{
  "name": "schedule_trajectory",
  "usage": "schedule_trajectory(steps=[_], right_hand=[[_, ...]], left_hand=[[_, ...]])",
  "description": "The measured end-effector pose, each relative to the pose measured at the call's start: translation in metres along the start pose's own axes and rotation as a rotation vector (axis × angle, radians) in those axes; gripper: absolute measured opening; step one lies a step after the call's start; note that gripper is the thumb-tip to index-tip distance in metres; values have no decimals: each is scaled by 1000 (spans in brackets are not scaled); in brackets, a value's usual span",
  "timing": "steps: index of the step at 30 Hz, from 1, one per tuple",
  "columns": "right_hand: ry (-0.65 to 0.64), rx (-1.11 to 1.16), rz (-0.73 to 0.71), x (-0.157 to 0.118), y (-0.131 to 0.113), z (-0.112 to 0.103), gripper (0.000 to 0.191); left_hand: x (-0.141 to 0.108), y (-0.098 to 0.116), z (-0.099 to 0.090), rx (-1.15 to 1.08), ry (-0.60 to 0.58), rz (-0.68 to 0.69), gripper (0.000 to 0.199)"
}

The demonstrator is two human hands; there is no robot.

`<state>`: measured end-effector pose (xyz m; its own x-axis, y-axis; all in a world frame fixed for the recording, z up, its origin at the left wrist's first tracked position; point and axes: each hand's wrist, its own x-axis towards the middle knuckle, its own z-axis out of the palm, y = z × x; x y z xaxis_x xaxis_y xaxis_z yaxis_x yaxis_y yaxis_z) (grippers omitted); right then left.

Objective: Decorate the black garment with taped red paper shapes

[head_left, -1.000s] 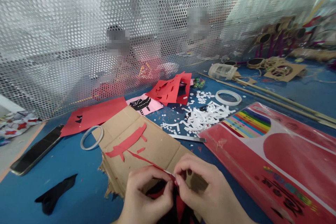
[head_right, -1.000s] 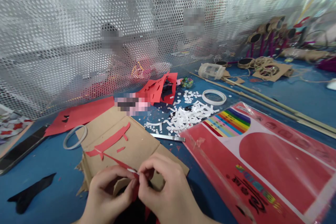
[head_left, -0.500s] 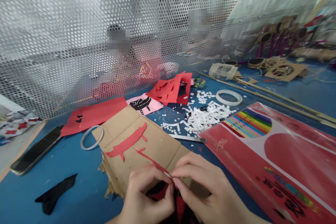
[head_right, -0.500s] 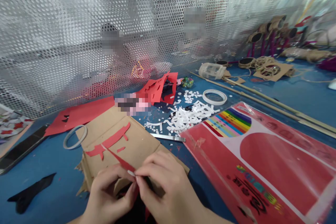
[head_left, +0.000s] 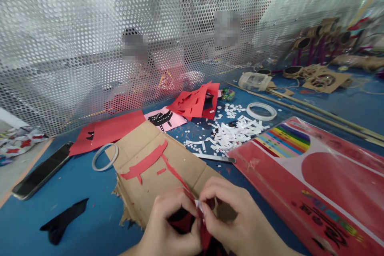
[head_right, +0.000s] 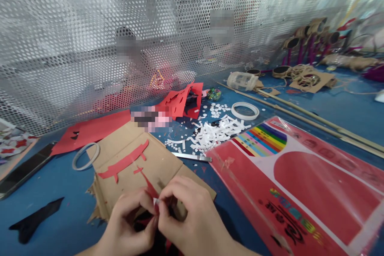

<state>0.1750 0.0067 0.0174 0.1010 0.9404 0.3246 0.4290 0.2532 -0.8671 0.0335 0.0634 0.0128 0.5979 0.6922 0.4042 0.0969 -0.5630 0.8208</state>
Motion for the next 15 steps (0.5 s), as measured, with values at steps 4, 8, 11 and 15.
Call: schedule_trajectory(steps=[4,8,11,15], right_hand=[[33,32,52,-2,0,0,13],[40,40,66,0,0,-3,14],[48,26,6,1,-1,-5,14],[43,-21,-102,2,-3,-4,6]], left_hand=[[-2,-2,-1,-160,-44,-128,16],[-6,-4,-1,-293,-73,-234,15],[-8,-5,0,-325,-68,-236,16],[-5,-5,1,-244,-12,-188,15]])
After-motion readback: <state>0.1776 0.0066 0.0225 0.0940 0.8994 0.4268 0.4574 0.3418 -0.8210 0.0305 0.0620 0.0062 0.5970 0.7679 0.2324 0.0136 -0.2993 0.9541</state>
